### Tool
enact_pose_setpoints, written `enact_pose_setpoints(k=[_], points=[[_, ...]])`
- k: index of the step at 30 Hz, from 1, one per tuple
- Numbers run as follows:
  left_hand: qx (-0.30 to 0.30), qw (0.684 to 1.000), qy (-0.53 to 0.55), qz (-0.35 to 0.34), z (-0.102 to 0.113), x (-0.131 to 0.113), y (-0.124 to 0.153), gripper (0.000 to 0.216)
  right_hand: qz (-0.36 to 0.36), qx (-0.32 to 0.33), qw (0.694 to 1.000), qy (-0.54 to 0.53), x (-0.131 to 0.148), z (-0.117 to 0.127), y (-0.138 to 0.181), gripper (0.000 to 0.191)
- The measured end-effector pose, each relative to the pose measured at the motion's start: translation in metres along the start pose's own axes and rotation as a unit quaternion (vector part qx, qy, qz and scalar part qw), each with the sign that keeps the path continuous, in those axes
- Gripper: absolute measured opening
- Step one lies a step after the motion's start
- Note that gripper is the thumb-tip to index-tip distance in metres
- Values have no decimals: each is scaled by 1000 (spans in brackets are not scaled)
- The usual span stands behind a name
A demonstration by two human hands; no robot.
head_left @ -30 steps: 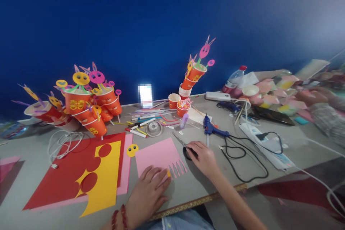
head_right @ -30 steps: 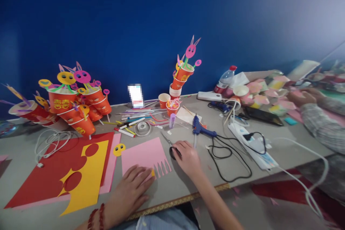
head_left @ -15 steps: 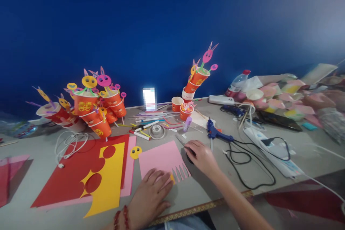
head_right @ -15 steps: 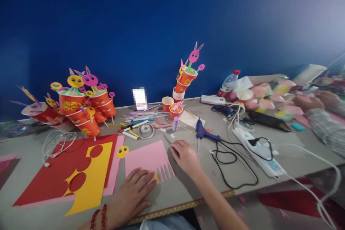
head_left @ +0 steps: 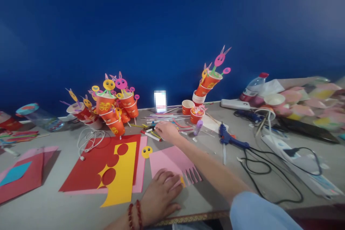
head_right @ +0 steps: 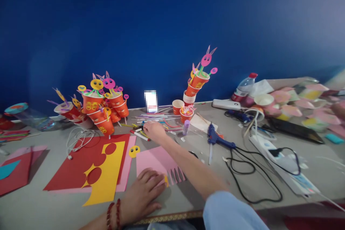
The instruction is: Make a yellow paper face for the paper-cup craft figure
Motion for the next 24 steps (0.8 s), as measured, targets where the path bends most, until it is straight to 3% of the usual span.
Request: enact_pose_setpoints(k=[4,10,13,16,20,24], points=[[-10,1000,-18,-9,5,-2,0,58,-17,36,999,19,9,-23,-45,25],[-13,1000,-17,-12,3,-2,1,57,-32,66,997,-6,11,-36,-67,33],[-14,1000,-9,-10,0,0,1,57,-34,37,997,-59,9,-19,-70,31],[-19,1000,-8,-9,0,0,1,55,-39,-28,989,-140,2,15,-69,22],[-14,1000,-12,-8,-1,1,1,57,-61,-112,953,-276,-15,58,-55,28],[-16,1000,-1,-2,-2,2,1,58,-82,-78,905,-410,-29,58,-15,31]])
Point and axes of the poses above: each hand's wrist, its own y-axis away from the middle knuckle, its own z-axis out of the back of the hand, x = y × z, the point moved 9 cm from there along -y, towards the middle knuckle, and after that the axes turned 7 degrees about -y, right-handed, at the moved point
